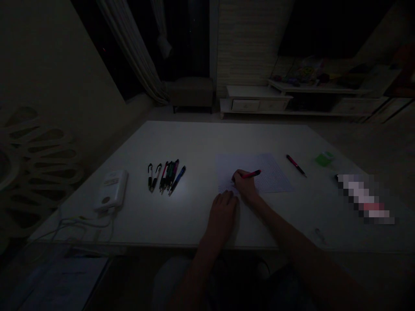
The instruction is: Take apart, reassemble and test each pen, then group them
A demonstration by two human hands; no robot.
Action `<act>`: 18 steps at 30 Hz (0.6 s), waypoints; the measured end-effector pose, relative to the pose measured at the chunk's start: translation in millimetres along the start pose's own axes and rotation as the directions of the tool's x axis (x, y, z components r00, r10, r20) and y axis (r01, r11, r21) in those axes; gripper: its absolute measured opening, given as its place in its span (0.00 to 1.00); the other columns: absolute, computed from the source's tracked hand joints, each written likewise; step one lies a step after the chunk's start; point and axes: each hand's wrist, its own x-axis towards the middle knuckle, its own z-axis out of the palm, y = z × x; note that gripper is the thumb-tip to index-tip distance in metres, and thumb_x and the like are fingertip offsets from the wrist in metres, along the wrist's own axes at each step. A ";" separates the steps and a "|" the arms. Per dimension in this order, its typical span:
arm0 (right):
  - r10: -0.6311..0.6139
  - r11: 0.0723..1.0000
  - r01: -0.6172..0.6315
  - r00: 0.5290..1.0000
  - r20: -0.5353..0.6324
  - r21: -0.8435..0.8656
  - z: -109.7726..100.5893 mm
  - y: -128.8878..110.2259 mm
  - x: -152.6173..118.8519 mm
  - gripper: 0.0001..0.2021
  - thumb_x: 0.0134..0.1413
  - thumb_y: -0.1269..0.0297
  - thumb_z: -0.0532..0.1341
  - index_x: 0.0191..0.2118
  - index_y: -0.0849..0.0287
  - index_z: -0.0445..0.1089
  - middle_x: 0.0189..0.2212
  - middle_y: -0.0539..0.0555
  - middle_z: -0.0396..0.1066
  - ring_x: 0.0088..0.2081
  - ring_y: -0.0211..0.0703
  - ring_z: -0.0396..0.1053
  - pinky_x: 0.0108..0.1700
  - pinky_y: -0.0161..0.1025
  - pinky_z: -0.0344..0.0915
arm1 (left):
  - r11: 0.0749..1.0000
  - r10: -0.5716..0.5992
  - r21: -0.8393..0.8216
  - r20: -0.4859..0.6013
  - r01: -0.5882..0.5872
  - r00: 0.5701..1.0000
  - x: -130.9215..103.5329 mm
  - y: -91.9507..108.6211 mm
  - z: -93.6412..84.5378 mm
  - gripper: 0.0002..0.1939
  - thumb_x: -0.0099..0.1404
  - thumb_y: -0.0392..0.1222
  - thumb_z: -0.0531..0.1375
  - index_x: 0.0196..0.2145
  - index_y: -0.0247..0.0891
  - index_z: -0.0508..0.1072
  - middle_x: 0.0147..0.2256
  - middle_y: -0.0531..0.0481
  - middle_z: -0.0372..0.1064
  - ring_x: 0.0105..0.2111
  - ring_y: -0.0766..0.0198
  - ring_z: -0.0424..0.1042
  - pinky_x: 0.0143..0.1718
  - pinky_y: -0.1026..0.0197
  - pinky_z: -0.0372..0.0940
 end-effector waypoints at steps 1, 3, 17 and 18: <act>0.001 1.000 -0.001 1.000 0.000 0.000 1.1 1.6 0.0 0.08 0.41 0.64 0.51 0.18 0.58 0.62 0.16 0.50 0.61 0.20 0.37 0.59 0.21 0.33 0.54 | 1.000 0.000 0.003 0.003 0.000 1.000 0.0 0.3 0.3 0.13 0.62 0.31 0.52 0.45 0.39 0.65 0.51 0.44 0.62 0.52 0.57 0.60 0.54 0.51 0.57; -0.002 1.000 0.002 1.000 0.014 -0.002 2.5 3.0 -0.1 0.08 0.41 0.64 0.50 0.17 0.58 0.60 0.16 0.50 0.61 0.20 0.37 0.59 0.21 0.33 0.55 | 1.000 0.000 0.006 0.004 0.000 1.000 -0.1 0.6 1.1 0.13 0.62 0.31 0.52 0.45 0.38 0.65 0.51 0.44 0.62 0.52 0.57 0.60 0.54 0.50 0.56; 0.030 1.000 -0.030 0.999 0.042 0.001 1.7 0.9 0.3 0.08 0.41 0.65 0.51 0.17 0.59 0.60 0.15 0.49 0.59 0.20 0.34 0.57 0.21 0.30 0.55 | 1.000 0.000 0.010 0.010 0.000 1.000 0.1 1.7 0.2 0.13 0.62 0.31 0.52 0.45 0.38 0.65 0.51 0.43 0.62 0.52 0.58 0.60 0.55 0.50 0.56; 0.038 0.999 -0.039 0.999 0.027 0.023 1.0 1.7 1.0 0.08 0.41 0.65 0.52 0.17 0.60 0.60 0.15 0.49 0.59 0.20 0.34 0.57 0.20 0.30 0.54 | 1.000 -0.003 0.009 0.008 0.003 1.000 0.3 1.9 -0.4 0.13 0.62 0.31 0.52 0.45 0.38 0.65 0.50 0.43 0.62 0.52 0.58 0.60 0.54 0.51 0.56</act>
